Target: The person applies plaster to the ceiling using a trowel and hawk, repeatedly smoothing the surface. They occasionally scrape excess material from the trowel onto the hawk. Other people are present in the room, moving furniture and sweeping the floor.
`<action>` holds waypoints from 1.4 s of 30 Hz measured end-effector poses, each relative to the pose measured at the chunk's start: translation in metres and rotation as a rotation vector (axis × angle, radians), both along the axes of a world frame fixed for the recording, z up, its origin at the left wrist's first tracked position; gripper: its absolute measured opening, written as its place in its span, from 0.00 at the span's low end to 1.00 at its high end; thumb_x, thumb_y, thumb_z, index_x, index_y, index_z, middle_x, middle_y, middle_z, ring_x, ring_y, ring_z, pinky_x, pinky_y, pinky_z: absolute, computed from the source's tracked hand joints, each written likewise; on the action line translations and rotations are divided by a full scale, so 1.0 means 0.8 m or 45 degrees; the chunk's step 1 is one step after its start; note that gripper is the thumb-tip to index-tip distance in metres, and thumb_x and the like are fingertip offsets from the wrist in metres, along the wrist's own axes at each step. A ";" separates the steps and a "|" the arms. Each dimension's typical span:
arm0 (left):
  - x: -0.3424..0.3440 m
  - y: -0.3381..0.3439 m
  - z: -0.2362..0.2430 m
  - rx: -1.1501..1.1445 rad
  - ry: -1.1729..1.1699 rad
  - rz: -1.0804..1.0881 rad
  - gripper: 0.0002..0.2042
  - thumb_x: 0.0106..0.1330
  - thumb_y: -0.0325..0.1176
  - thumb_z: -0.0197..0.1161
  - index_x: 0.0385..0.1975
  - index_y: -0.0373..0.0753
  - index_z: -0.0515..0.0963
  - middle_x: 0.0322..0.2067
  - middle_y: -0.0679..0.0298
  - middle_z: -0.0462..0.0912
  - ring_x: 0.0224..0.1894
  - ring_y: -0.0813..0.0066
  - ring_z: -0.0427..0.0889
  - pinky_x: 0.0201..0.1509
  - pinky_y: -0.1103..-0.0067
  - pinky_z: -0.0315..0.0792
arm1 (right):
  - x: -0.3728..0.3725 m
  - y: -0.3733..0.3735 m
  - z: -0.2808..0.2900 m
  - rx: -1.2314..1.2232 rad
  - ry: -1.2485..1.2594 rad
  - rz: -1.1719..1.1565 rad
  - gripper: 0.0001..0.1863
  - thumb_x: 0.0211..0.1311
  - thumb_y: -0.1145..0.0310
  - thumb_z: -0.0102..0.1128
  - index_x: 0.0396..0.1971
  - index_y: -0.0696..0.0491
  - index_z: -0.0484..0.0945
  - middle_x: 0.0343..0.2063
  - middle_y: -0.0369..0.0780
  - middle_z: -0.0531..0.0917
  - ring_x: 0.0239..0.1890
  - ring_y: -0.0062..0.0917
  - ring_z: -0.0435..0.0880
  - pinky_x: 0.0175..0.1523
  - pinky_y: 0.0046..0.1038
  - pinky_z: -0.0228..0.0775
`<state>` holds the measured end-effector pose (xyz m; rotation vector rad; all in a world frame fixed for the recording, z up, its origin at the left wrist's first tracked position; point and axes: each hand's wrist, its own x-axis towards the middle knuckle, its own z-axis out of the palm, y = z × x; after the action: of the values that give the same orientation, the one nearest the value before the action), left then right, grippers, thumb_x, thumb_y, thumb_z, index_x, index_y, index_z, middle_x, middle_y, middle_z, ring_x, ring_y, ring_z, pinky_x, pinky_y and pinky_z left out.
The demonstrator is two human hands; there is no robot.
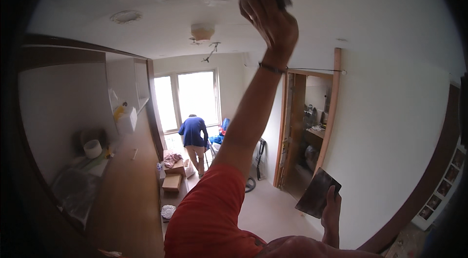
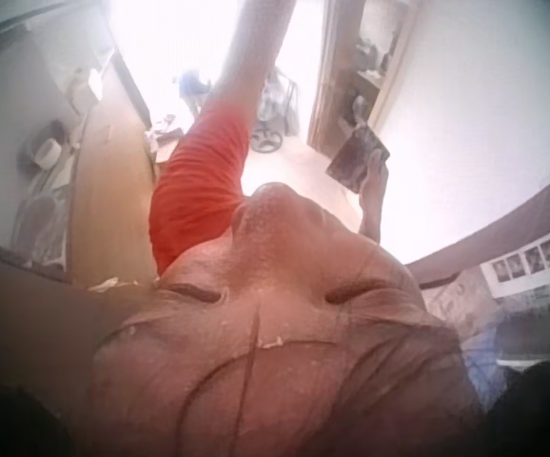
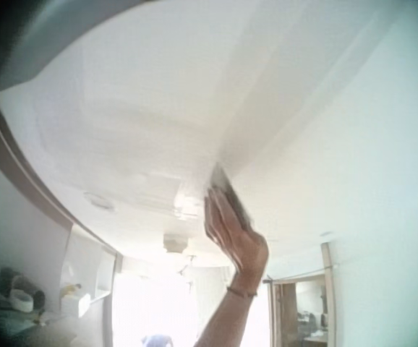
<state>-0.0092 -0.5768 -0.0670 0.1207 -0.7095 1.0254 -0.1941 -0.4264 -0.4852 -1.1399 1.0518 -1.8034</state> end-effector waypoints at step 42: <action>-0.164 0.287 -0.365 -0.126 -2.528 -1.334 0.27 0.68 0.20 0.54 0.69 0.42 0.67 0.72 0.51 0.61 0.77 0.53 0.55 0.80 0.58 0.50 | -0.104 0.200 -0.047 -1.567 -1.311 0.832 0.28 0.79 0.51 0.38 0.70 0.51 0.60 0.63 0.41 0.74 0.64 0.28 0.74 0.66 0.32 0.69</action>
<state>-0.1403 -0.3473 -0.3591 -1.4127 -2.1176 -0.1999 -0.2770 -0.2665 -0.5227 -0.7347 -1.0464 -1.9642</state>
